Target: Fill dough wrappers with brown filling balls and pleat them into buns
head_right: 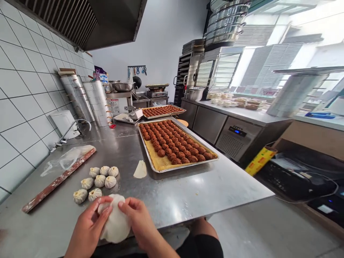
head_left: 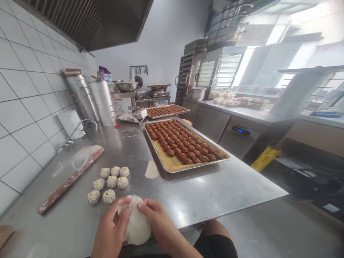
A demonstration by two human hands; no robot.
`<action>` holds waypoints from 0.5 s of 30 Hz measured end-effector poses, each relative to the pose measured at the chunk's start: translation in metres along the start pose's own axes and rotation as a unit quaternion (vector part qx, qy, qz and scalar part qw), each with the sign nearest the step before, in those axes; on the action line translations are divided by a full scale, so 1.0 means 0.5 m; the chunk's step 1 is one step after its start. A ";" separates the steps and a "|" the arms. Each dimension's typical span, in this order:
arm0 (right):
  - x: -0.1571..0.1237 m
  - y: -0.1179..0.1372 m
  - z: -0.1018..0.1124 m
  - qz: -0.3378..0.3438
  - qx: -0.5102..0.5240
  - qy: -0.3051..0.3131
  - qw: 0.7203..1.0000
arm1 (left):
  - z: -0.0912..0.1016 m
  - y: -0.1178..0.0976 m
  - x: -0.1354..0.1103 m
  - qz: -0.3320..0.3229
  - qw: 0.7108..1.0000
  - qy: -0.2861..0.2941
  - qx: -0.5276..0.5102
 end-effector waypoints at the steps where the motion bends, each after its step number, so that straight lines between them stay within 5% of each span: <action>1: -0.002 0.003 0.004 0.019 0.002 -0.018 1.000 | -0.001 -0.001 0.001 -0.016 1.000 0.000 0.026; 5: -0.017 0.044 0.002 0.075 -0.037 -0.044 0.996 | -0.008 -0.030 -0.018 -0.081 0.996 -0.040 0.028; 9: -0.042 0.110 0.001 0.139 -0.150 -0.096 0.974 | -0.038 -0.040 -0.042 -0.008 0.996 -0.020 -0.085; 12: -0.018 0.146 0.009 0.163 -0.334 -0.130 0.919 | -0.067 -0.013 -0.030 0.043 0.991 0.033 -0.121; 15: 0.046 0.147 0.028 0.162 -0.498 -0.117 0.844 | -0.064 0.040 0.002 0.016 0.999 0.005 -0.028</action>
Point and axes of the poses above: each hand's wrist, its own x-axis towards the middle knuckle, its own z-axis out of the back of the hand, y = z × x, the point moved 6 cm from there along x, towards the middle knuckle, and after that the axes turned 11 degrees about x, right-handed, at the moved point
